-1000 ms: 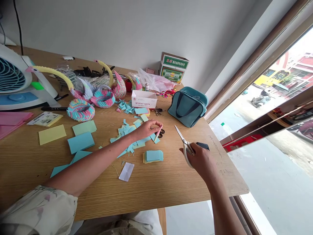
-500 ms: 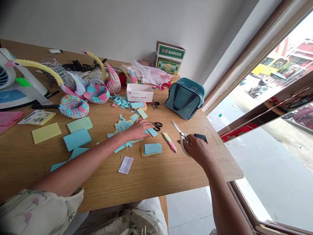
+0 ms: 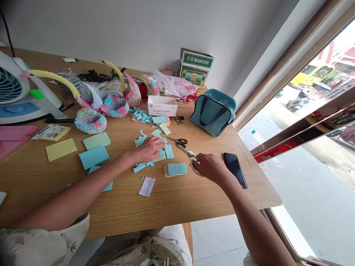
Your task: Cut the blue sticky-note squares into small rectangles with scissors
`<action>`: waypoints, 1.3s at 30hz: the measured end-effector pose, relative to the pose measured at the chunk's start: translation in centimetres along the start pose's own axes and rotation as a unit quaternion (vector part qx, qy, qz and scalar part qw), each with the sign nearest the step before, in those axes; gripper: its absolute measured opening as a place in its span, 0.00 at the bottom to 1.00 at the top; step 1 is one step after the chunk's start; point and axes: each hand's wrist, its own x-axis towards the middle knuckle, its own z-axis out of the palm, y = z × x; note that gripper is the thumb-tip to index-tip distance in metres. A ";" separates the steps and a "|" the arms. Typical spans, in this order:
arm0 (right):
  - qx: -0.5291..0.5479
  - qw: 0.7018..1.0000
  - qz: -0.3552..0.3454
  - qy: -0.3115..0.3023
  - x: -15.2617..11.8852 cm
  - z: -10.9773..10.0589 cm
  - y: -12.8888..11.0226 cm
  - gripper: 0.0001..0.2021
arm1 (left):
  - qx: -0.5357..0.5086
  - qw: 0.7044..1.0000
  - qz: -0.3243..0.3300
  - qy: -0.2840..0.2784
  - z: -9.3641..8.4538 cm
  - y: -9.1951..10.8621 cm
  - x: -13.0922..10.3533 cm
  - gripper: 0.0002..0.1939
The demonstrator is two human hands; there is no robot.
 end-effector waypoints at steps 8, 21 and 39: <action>-0.088 0.995 -0.002 -0.049 2.4 -0.8 -2.4 0.18 | 0.043 0.956 -0.287 -0.028 -1.5 -0.3 -8.8 0.43; -0.096 0.990 -0.097 -0.024 2.9 -1.7 -7.0 0.19 | 0.003 0.958 -0.285 -0.038 -1.0 0.0 -6.8 0.49; 0.056 0.998 -0.026 0.016 2.1 1.8 1.2 0.20 | 0.025 0.918 -0.389 -0.076 -0.8 2.1 -5.1 0.50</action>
